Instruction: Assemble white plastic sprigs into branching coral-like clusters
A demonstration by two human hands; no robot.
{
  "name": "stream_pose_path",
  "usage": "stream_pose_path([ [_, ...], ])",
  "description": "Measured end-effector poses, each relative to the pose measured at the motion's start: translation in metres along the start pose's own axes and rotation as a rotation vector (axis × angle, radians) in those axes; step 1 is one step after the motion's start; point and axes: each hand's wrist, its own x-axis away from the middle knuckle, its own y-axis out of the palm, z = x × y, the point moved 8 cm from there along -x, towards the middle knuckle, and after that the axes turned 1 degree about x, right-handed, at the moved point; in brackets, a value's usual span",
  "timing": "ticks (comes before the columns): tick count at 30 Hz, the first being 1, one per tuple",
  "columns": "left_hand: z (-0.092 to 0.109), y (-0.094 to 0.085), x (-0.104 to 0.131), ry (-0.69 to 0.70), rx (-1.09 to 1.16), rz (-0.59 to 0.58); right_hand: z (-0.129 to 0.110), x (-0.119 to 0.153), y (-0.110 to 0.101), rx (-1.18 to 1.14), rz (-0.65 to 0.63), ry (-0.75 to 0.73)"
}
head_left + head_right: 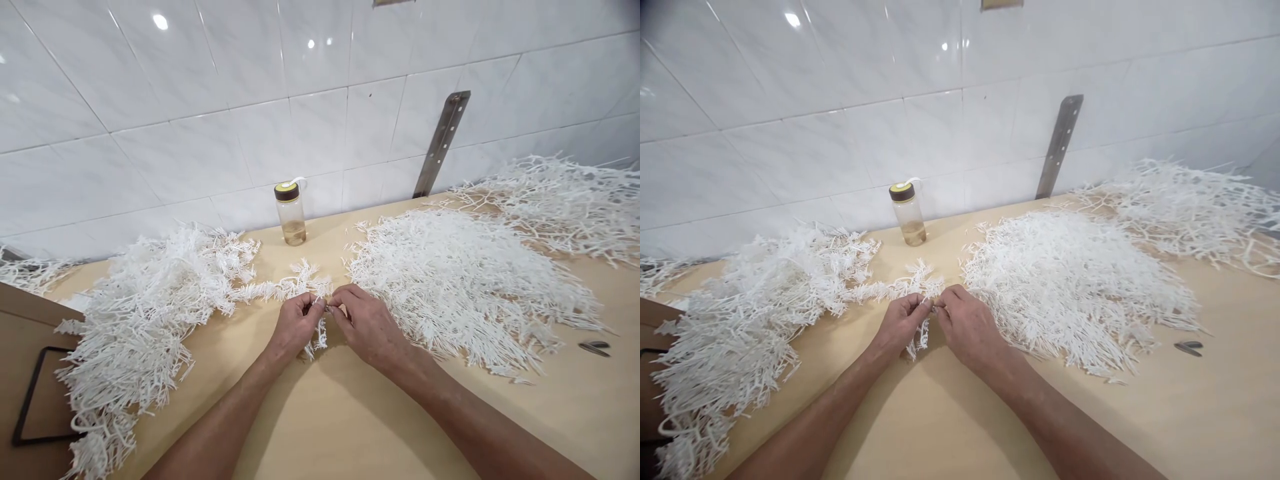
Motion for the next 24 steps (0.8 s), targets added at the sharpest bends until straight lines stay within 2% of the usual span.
stream_pose_path([
  [8, 0.003, -0.002, 0.001, -0.024, -0.011, 0.049, -0.008, 0.002, 0.004, 0.152, 0.046, -0.039],
  [12, 0.002, -0.001, 0.002, -0.043, -0.017, 0.059, -0.003, 0.001, 0.010, 0.170, 0.011, 0.048],
  [16, 0.004, -0.004, 0.000, 0.046, -0.078, 0.126, 0.001, 0.001, 0.016, 0.134, -0.028, 0.137],
  [19, 0.004, -0.013, -0.004, 0.067, -0.083, 0.192, -0.008, 0.004, 0.018, 0.090, -0.026, 0.064],
  [21, 0.001, -0.017, -0.006, 0.037, -0.033, 0.201, -0.011, 0.006, 0.016, 0.037, -0.006, 0.017],
  [24, -0.001, -0.017, -0.007, 0.007, 0.066, 0.129, -0.001, 0.004, 0.000, -0.020, 0.097, 0.048],
])
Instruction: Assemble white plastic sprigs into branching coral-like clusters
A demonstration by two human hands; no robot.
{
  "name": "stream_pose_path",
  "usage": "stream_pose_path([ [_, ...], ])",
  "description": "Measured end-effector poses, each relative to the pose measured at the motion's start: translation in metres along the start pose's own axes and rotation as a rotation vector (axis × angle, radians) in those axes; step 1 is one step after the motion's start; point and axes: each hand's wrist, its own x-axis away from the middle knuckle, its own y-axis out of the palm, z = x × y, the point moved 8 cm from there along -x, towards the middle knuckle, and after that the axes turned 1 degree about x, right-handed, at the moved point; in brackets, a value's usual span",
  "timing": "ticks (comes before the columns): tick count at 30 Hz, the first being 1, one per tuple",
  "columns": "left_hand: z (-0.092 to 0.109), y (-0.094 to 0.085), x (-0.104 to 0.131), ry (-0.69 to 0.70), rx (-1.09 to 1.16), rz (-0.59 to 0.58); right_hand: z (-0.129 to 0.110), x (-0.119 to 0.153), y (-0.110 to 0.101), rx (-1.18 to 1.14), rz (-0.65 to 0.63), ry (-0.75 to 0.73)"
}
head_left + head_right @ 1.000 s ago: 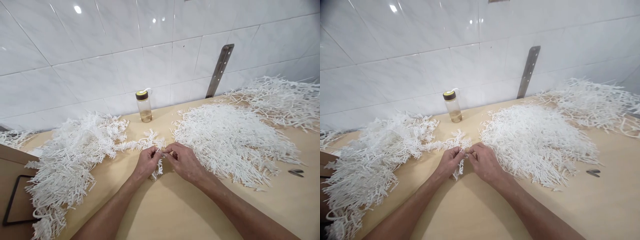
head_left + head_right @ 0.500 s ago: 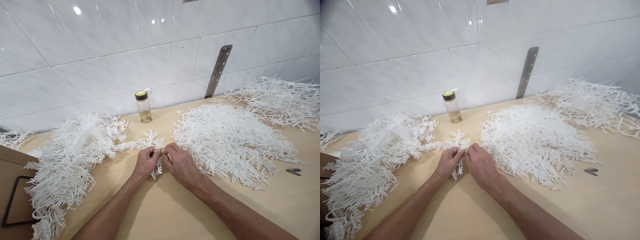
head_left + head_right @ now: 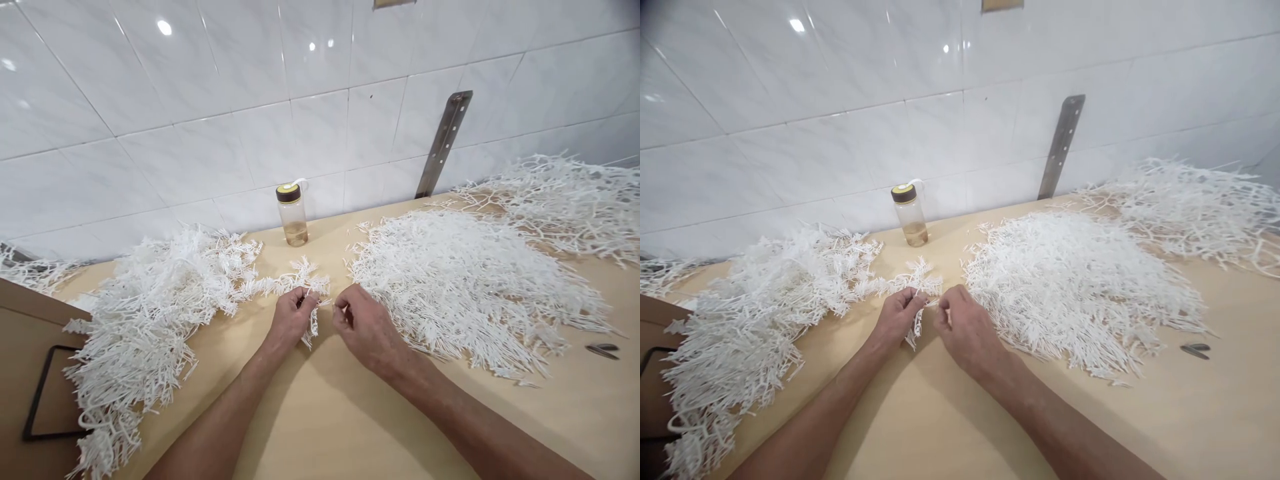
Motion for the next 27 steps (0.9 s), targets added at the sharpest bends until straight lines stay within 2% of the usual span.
stream_pose_path([
  [5, -0.002, 0.003, 0.003, -0.050, 0.093, -0.072, 0.034, -0.015, -0.055, 0.152, 0.239, 0.105],
  [7, -0.003, 0.004, 0.003, -0.058, 0.083, -0.076, 0.039, -0.018, -0.082, 0.244, 0.385, 0.103],
  [9, -0.004, 0.004, 0.003, -0.056, 0.072, -0.079, 0.038, -0.018, -0.097, 0.263, 0.480, 0.091],
  [10, -0.004, 0.004, 0.003, -0.057, 0.066, -0.083, 0.036, -0.018, -0.097, 0.239, 0.481, 0.080],
  [12, -0.004, 0.005, 0.003, -0.058, 0.059, -0.091, 0.030, -0.018, -0.080, 0.131, 0.369, 0.049],
  [15, -0.004, 0.006, 0.003, -0.054, 0.076, -0.104, 0.013, -0.013, -0.033, -0.037, 0.063, -0.007],
  [17, -0.003, 0.008, 0.003, -0.057, 0.090, -0.120, 0.007, -0.007, -0.010, -0.057, -0.047, -0.006],
  [20, -0.003, 0.010, 0.004, -0.066, 0.092, -0.142, 0.006, -0.002, 0.006, -0.060, -0.104, 0.016],
  [27, -0.003, 0.011, 0.003, -0.064, 0.096, -0.143, 0.003, -0.002, 0.003, -0.094, -0.074, -0.004],
])
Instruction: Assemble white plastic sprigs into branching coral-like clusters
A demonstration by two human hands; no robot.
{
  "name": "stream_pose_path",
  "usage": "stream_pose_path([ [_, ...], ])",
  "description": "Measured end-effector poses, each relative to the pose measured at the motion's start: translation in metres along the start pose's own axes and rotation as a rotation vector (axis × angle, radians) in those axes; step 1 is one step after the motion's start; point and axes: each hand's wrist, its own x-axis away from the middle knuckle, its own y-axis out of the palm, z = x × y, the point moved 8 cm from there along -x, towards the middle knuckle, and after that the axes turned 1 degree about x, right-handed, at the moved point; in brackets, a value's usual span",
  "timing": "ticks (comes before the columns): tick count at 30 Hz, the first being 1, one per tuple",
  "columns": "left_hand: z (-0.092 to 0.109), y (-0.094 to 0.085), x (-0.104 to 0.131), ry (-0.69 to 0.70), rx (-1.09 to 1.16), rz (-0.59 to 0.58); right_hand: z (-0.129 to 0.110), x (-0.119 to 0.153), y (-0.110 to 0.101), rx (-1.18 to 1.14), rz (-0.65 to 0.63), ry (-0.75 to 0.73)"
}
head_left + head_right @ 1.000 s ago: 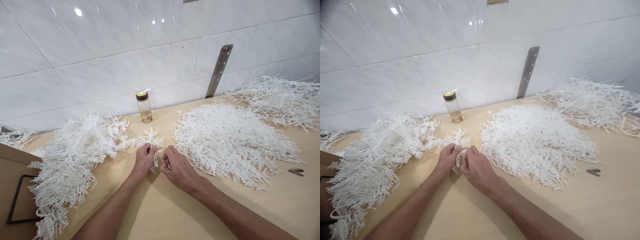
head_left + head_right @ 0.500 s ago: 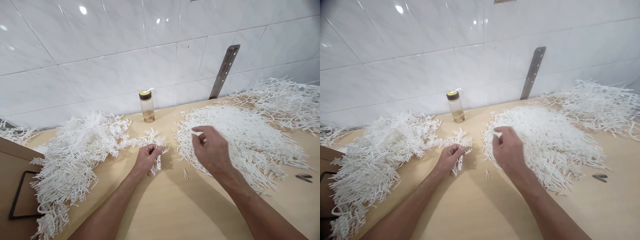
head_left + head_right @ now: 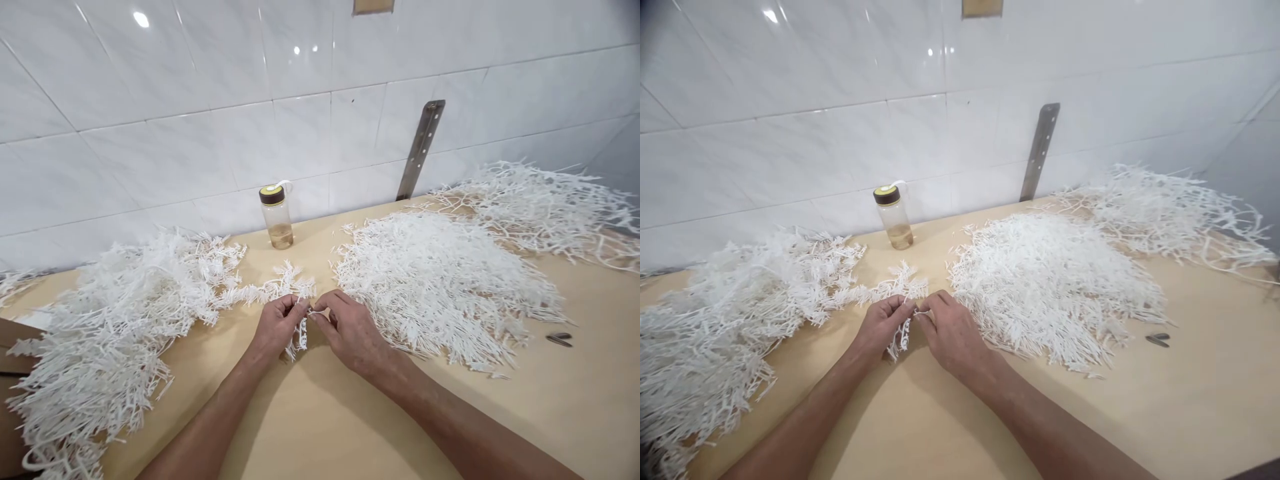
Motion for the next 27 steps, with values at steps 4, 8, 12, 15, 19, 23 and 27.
stream_pose_path([
  [4, 0.000, 0.000, 0.000, -0.007, -0.005, 0.021, -0.007, 0.000, 0.001, 0.025, 0.014, -0.048],
  [8, -0.004, 0.000, 0.000, -0.022, -0.021, 0.046, -0.009, -0.001, 0.006, 0.056, -0.034, -0.077],
  [12, -0.004, -0.010, -0.005, 0.022, 0.024, 0.138, -0.022, 0.002, 0.013, 0.030, -0.119, -0.150],
  [15, -0.003, -0.021, -0.007, 0.034, 0.108, 0.206, -0.030, 0.004, 0.014, -0.018, -0.152, -0.169],
  [19, 0.002, -0.020, -0.005, 0.022, 0.161, 0.151, -0.014, -0.003, -0.017, -0.014, 0.077, -0.066],
  [23, 0.007, -0.017, -0.002, 0.028, 0.096, 0.107, 0.017, -0.010, -0.067, 0.182, 0.337, 0.052],
  [27, 0.009, -0.018, 0.001, 0.036, 0.074, 0.144, 0.028, -0.008, -0.104, 0.325, 0.534, 0.120],
])
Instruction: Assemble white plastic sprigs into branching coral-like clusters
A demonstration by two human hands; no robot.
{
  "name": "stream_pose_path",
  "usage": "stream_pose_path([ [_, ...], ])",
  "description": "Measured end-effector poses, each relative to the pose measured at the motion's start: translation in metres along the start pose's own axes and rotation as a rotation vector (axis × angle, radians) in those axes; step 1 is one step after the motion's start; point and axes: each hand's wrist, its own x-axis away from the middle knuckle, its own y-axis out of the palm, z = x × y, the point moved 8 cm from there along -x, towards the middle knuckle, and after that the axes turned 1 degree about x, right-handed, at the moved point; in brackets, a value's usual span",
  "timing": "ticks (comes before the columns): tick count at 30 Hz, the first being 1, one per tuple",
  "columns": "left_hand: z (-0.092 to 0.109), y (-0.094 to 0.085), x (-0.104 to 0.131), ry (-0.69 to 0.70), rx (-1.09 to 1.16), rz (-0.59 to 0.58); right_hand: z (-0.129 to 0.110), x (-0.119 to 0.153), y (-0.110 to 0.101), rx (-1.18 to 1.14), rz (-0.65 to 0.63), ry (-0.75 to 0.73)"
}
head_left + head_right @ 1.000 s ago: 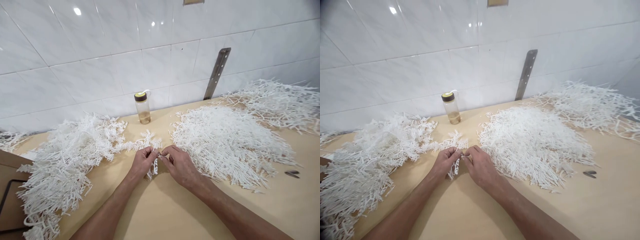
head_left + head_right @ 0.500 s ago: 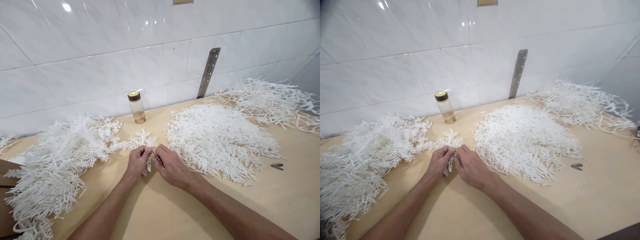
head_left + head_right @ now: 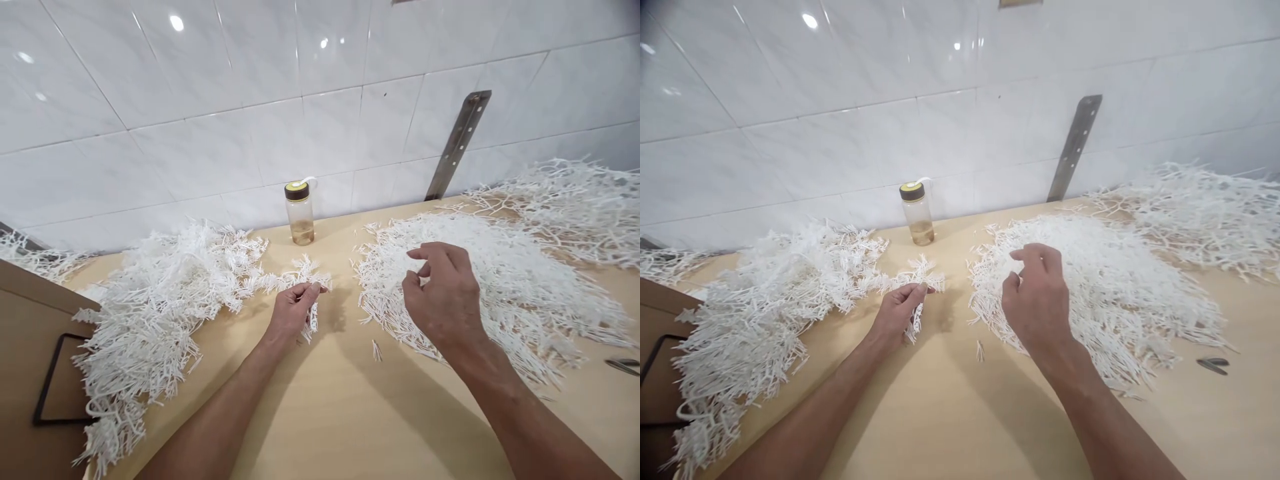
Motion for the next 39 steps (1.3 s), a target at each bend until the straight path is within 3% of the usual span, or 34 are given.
stream_pose_path([
  [2, 0.001, 0.001, 0.002, 0.007, -0.022, 0.026, 0.001, 0.004, 0.007, -0.065, -0.087, 0.089],
  [4, 0.001, 0.002, 0.004, 0.029, -0.058, 0.052, -0.009, 0.019, 0.031, -0.210, -0.313, 0.173],
  [6, 0.003, 0.002, 0.005, 0.085, -0.107, 0.091, -0.033, 0.043, 0.057, -0.380, -0.584, 0.168],
  [8, 0.008, 0.000, 0.007, 0.188, -0.159, 0.136, -0.052, 0.064, 0.074, -0.486, -0.736, 0.183],
  [12, 0.013, 0.002, 0.008, 0.308, -0.237, 0.137, -0.064, 0.086, 0.092, -0.598, -0.871, 0.307],
  [17, 0.008, 0.002, 0.004, 0.201, -0.160, 0.077, -0.051, 0.088, 0.095, -0.639, -0.869, 0.499],
  [23, 0.001, 0.008, -0.002, 0.090, -0.090, -0.052, -0.035, 0.077, 0.089, -0.573, -0.768, 0.560],
  [28, 0.005, 0.003, -0.001, 0.172, -0.181, -0.002, -0.024, 0.073, 0.090, -0.519, -0.699, 0.598],
  [31, 0.019, 0.004, 0.007, 0.320, -0.325, 0.032, -0.022, 0.070, 0.089, -0.462, -0.639, 0.538],
  [33, 0.027, 0.011, 0.013, 0.403, -0.408, -0.010, -0.024, 0.066, 0.086, -0.413, -0.577, 0.443],
  [36, 0.033, 0.020, 0.019, 0.454, -0.443, -0.087, -0.030, 0.060, 0.080, -0.373, -0.509, 0.285],
  [39, 0.035, 0.021, 0.020, 0.466, -0.433, -0.088, -0.035, 0.058, 0.076, -0.377, -0.485, 0.200],
])
